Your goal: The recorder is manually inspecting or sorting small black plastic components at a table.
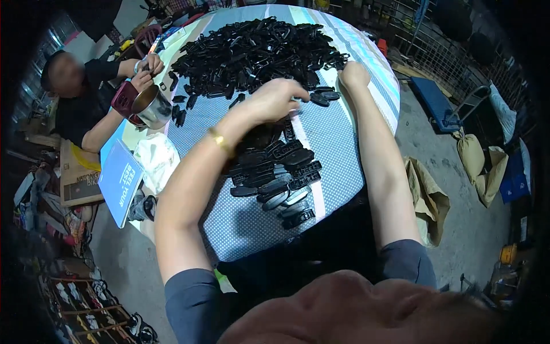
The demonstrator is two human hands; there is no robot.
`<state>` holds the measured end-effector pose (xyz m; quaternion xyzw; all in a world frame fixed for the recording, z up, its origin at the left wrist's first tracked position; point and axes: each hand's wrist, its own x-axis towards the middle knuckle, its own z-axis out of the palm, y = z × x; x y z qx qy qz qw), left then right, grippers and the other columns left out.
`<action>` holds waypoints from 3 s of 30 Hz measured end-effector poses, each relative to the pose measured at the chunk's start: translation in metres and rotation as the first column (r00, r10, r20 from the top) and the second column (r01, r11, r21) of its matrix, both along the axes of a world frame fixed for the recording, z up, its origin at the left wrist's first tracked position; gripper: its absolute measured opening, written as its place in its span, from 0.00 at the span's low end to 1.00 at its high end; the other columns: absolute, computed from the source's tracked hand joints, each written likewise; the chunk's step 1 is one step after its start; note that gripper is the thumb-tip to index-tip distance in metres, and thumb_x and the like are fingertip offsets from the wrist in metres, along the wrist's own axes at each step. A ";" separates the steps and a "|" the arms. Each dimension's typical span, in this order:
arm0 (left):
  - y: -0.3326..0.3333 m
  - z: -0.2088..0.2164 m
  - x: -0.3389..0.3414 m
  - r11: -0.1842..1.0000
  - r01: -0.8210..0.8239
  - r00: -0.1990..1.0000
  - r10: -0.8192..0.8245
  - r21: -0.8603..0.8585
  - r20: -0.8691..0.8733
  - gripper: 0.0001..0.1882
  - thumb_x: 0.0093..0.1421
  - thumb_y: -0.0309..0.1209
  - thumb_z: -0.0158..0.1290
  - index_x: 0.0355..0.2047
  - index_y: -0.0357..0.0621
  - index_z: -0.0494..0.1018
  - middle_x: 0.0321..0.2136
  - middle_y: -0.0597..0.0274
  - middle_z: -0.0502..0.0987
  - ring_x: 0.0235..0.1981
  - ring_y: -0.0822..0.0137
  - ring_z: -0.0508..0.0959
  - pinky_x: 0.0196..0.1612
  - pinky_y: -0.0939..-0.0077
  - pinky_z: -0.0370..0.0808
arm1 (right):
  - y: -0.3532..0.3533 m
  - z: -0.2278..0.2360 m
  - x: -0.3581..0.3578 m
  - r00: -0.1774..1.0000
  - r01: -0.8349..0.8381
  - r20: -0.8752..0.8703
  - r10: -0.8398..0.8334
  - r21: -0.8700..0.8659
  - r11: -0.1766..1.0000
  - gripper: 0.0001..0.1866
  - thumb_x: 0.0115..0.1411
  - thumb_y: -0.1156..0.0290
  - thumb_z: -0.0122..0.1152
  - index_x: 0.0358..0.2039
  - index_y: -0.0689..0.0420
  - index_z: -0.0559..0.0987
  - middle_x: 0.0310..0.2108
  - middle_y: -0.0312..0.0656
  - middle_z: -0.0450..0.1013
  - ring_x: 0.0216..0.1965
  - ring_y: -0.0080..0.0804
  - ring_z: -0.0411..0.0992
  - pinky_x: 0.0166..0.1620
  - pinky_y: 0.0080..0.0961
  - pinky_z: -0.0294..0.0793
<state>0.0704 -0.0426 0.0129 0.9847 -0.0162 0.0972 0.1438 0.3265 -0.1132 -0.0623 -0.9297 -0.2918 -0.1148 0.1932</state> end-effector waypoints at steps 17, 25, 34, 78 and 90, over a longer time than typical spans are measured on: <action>0.011 -0.019 -0.016 0.895 -0.249 0.899 0.355 -0.369 0.255 0.11 0.44 0.31 0.59 0.22 0.36 0.71 0.27 0.62 0.74 0.25 0.71 0.73 0.30 0.78 0.70 | 0.006 0.048 -0.098 0.568 -0.487 -0.200 0.798 0.700 0.522 0.13 0.54 0.69 0.55 0.39 0.61 0.76 0.22 0.36 0.74 0.20 0.17 0.69 0.23 0.14 0.68; 0.035 -0.030 -0.061 0.447 -0.036 0.826 0.517 -0.894 0.225 0.15 0.48 0.22 0.56 0.38 0.34 0.71 0.30 0.62 0.75 0.31 0.75 0.74 0.34 0.84 0.72 | 0.006 0.044 -0.165 0.386 -0.591 -0.232 0.893 0.680 0.433 0.12 0.53 0.69 0.56 0.36 0.61 0.77 0.24 0.37 0.74 0.22 0.18 0.70 0.25 0.15 0.69; 0.023 -0.032 -0.059 0.259 0.031 0.797 0.576 -0.965 0.181 0.16 0.51 0.24 0.54 0.41 0.34 0.71 0.33 0.60 0.76 0.30 0.74 0.75 0.36 0.83 0.72 | 0.010 0.033 -0.177 0.520 -0.758 0.240 0.820 0.573 0.313 0.09 0.50 0.74 0.58 0.31 0.63 0.77 0.29 0.41 0.72 0.26 0.23 0.72 0.29 0.16 0.70; 0.027 -0.031 0.015 0.947 0.099 0.945 -0.185 0.305 0.271 0.07 0.43 0.25 0.54 0.24 0.37 0.72 0.27 0.61 0.73 0.33 0.63 0.72 0.38 0.71 0.70 | 0.002 0.025 -0.040 0.891 -0.366 -0.080 0.446 0.455 0.812 0.24 0.42 0.65 0.63 0.42 0.59 0.74 0.33 0.48 0.73 0.36 0.36 0.73 0.40 0.31 0.72; 0.031 -0.033 -0.047 0.330 0.029 0.847 0.494 -0.944 0.199 0.18 0.52 0.22 0.52 0.45 0.34 0.67 0.34 0.61 0.74 0.33 0.73 0.75 0.37 0.82 0.74 | 0.004 0.050 -0.166 0.357 -0.545 -0.041 0.933 0.802 0.244 0.15 0.50 0.74 0.59 0.40 0.61 0.74 0.34 0.37 0.72 0.34 0.21 0.71 0.38 0.17 0.71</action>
